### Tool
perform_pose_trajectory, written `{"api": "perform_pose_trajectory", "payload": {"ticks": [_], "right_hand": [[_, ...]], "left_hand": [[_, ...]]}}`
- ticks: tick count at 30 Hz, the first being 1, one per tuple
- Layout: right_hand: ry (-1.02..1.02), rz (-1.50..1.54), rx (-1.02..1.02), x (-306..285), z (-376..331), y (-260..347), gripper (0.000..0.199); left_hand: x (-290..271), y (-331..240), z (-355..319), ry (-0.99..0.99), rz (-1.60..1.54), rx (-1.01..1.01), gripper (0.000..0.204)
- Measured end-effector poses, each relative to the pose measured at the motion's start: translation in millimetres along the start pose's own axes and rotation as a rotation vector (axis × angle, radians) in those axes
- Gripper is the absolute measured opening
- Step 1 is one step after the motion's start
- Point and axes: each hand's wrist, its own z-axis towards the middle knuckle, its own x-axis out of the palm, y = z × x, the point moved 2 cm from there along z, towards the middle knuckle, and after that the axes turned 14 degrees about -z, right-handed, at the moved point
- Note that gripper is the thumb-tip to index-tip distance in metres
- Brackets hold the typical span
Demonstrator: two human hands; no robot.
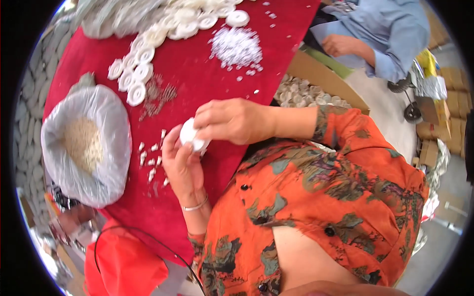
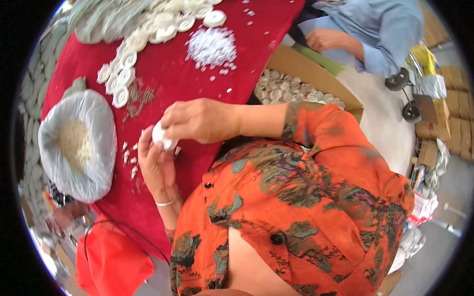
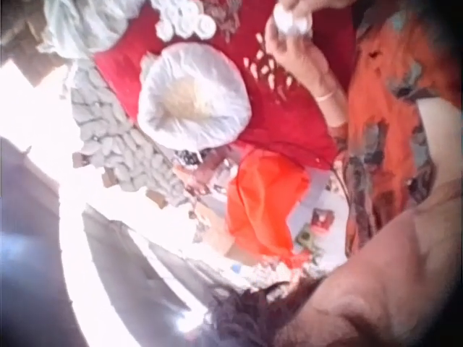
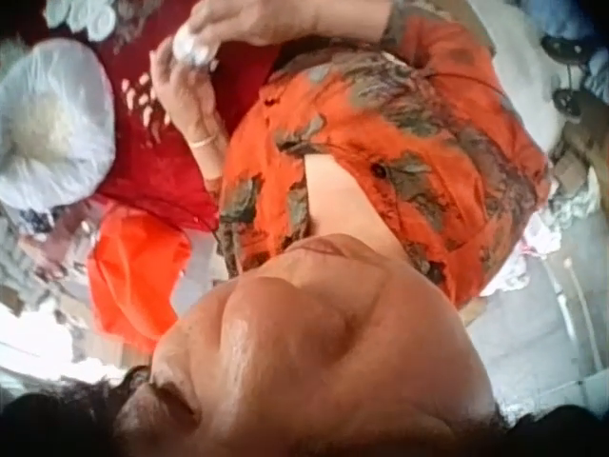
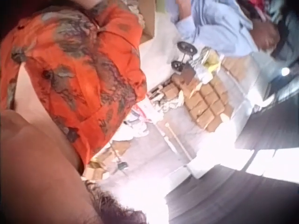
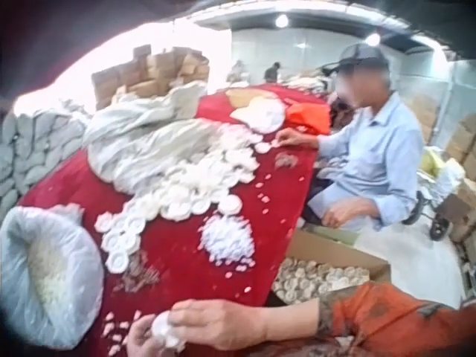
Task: The person assembles plastic valve components by fitting small plastic pieces and springs into round plastic caps by hand.
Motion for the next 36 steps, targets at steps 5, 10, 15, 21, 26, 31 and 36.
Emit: {"api": "perform_pose_trajectory", "payload": {"ticks": [5,10,15,21,26,31,36], "right_hand": [[0.134,0.180,0.246,-5,8,-22,0.029],[0.120,-0.377,0.599,-20,-1,-117,0.012],[0.295,-0.554,0.493,-4,3,-141,0.008],[0.543,-0.628,0.462,1,12,-146,0.008],[0.479,-0.560,0.371,-7,20,-128,0.009],[0.225,0.181,0.355,13,57,-34,0.013],[0.165,0.132,0.342,34,52,-11,0.019]], "left_hand": [[13,-16,18,-0.014,0.331,0.218,0.037],[4,-24,34,-0.055,0.306,0.279,0.036],[2,-16,33,-0.093,0.256,0.237,0.035],[-4,-19,29,-0.142,0.230,0.227,0.034],[-3,-20,30,-0.123,0.196,0.232,0.034],[-6,-16,29,-0.116,0.169,0.257,0.033],[-3,-17,26,-0.122,0.188,0.299,0.030]]}}
